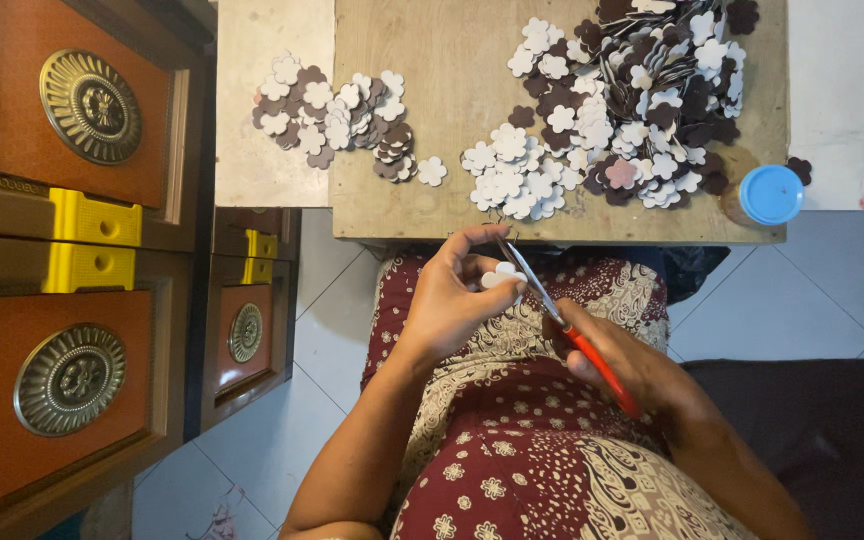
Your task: The person uses red-handled scissors to trim the edges of small white flower-shaped paper cutouts. They pick up each piece, trim it, and place it on a wooden table among many similar cutouts in white, brown, and pink.
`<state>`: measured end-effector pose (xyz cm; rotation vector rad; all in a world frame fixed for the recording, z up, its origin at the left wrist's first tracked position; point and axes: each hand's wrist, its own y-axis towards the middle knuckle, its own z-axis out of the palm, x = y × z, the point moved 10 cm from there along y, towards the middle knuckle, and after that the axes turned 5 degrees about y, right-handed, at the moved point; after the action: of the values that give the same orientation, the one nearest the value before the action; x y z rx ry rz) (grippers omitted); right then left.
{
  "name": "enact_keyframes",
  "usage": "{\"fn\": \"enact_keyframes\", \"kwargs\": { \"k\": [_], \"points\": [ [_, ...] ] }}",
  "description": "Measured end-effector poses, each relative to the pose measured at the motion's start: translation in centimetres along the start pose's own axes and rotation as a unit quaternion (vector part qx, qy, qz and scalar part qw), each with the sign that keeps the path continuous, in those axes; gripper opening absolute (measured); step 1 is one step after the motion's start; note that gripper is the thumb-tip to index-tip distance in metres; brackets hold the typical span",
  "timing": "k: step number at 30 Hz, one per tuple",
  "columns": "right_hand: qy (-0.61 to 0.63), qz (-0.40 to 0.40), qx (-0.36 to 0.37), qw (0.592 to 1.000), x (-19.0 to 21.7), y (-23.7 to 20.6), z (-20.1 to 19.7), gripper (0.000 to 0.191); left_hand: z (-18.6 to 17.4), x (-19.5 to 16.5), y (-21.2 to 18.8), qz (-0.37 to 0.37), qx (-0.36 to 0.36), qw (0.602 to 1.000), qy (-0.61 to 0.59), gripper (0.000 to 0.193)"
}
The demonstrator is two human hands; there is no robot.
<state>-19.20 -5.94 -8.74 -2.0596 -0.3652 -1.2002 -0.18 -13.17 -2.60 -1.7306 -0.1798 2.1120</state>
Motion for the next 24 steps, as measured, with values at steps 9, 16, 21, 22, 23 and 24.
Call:
{"fn": "enact_keyframes", "kwargs": {
  "k": [9,16,21,22,23,24],
  "points": [
    [0.011,0.078,0.021,0.997,-0.5,-0.1,0.3,0.104,0.1,0.8,0.2,-0.01,0.004,1.0,-0.021,0.063],
    [0.021,0.029,0.004,0.999,1.3,-0.3,0.4,0.097,0.0,2.3,0.1,-0.006,-0.006,0.999,-0.043,0.055],
    [0.059,0.021,-0.029,0.998,5.2,-0.3,-1.1,0.082,-0.3,1.1,0.0,0.023,-0.034,0.997,-0.072,0.039],
    [0.064,0.035,-0.041,0.997,4.9,-0.2,-1.1,0.08,-0.3,1.5,0.0,0.025,-0.042,0.995,-0.089,0.036],
    [0.068,0.048,-0.055,0.995,5.0,-0.1,-1.4,0.078,-0.2,1.1,-0.1,0.029,-0.048,0.993,-0.104,0.033],
    [0.058,0.056,-0.06,0.995,4.9,-0.1,-1.4,0.076,-0.2,1.0,-0.1,0.035,-0.049,0.992,-0.11,0.032]
  ]
}}
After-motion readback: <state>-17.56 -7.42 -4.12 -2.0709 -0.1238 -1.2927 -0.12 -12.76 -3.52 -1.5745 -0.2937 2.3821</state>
